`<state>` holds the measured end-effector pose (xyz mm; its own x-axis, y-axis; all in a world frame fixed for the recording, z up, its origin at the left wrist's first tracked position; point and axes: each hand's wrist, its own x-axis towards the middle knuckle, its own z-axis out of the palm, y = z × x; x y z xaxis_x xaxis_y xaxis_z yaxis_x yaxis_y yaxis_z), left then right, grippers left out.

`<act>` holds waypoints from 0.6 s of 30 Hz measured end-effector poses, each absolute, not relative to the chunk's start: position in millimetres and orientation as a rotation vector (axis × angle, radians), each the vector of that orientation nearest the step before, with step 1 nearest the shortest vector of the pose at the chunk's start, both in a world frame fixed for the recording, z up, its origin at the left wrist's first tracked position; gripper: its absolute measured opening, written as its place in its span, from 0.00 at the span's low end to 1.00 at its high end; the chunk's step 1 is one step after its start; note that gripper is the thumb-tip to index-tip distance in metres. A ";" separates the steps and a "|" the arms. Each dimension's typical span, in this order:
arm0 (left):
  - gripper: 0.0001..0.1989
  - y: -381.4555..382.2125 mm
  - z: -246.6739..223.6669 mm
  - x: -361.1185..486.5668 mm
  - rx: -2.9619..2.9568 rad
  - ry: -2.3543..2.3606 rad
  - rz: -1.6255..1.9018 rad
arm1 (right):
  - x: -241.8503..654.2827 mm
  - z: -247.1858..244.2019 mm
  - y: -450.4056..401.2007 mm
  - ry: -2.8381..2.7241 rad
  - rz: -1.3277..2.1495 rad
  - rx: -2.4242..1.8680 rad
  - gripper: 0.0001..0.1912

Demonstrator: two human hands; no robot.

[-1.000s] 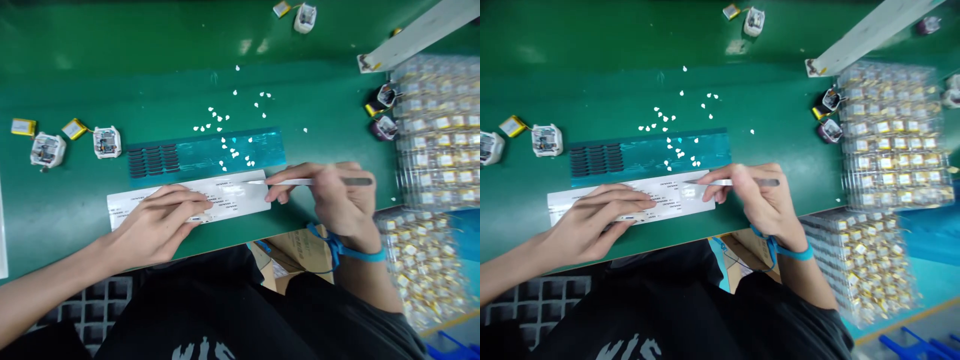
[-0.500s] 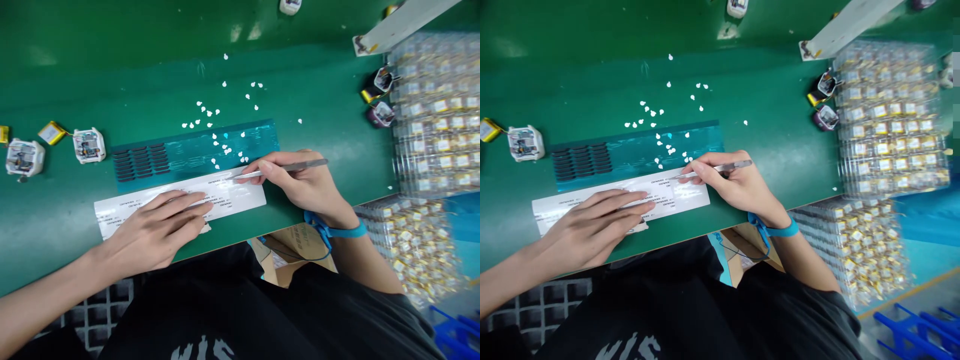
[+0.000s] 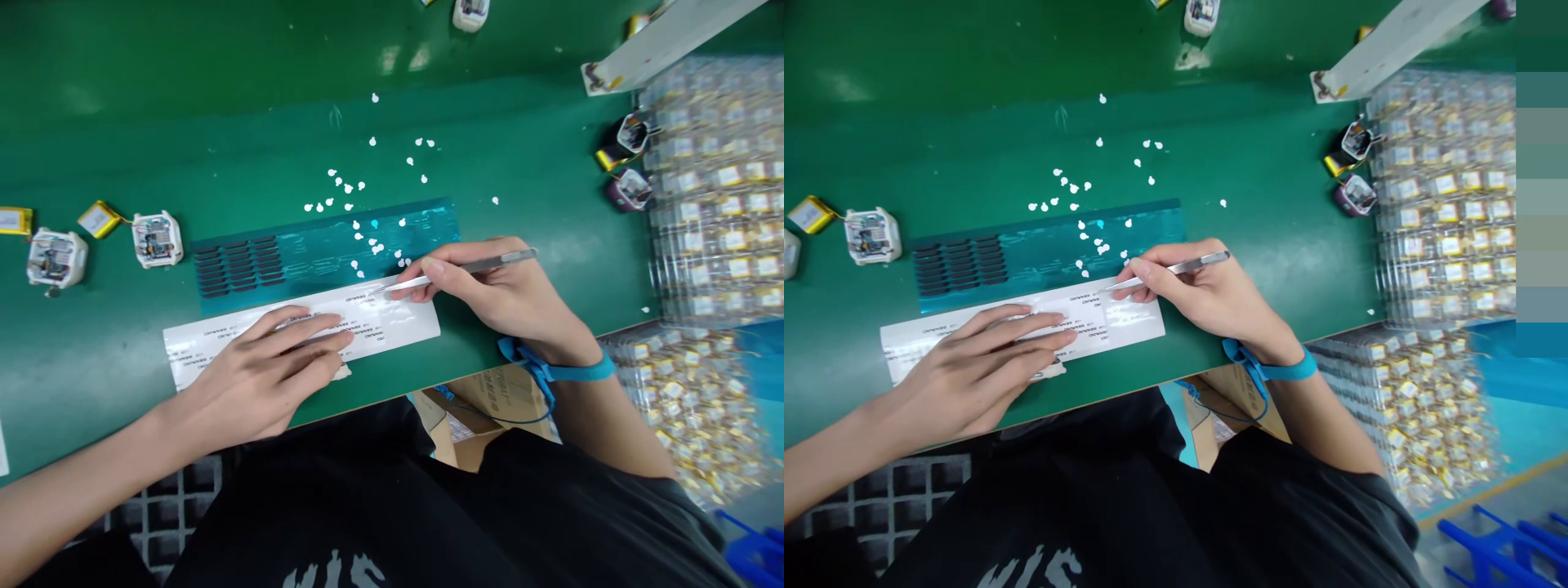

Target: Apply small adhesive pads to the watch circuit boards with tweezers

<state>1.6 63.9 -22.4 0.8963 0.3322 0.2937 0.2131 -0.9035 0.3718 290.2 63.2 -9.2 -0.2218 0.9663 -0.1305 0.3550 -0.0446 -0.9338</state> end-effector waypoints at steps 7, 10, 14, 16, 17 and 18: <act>0.11 64.5 -19.2 3.2 2.715 0.508 0.516 | 298.9 -12.9 68.7 -1.637 1.360 -1.223 0.09; 0.11 64.4 -19.9 4.3 2.735 0.536 0.537 | 302.3 -13.9 70.3 -1.584 1.428 -1.179 0.09; 0.13 63.3 -23.3 3.8 2.759 0.551 0.550 | 302.4 -15.0 70.7 -1.567 1.433 -1.178 0.08; 0.13 62.9 -25.0 2.9 2.762 0.555 0.565 | 302.6 -15.6 70.4 -1.584 1.418 -1.167 0.08; 0.14 63.0 -25.7 2.5 2.759 0.555 0.572 | 303.0 -16.0 70.1 -1.593 1.418 -1.163 0.08; 0.14 63.2 -26.4 2.1 2.754 0.557 0.573 | 303.7 -16.6 69.9 -1.591 1.422 -1.171 0.09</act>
<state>2.1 63.2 -26.4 0.8475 0.4202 0.3244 0.3121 -0.8887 0.3359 303.7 69.9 -16.6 -0.3527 0.9331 -0.0699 0.1737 -0.0081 -0.9848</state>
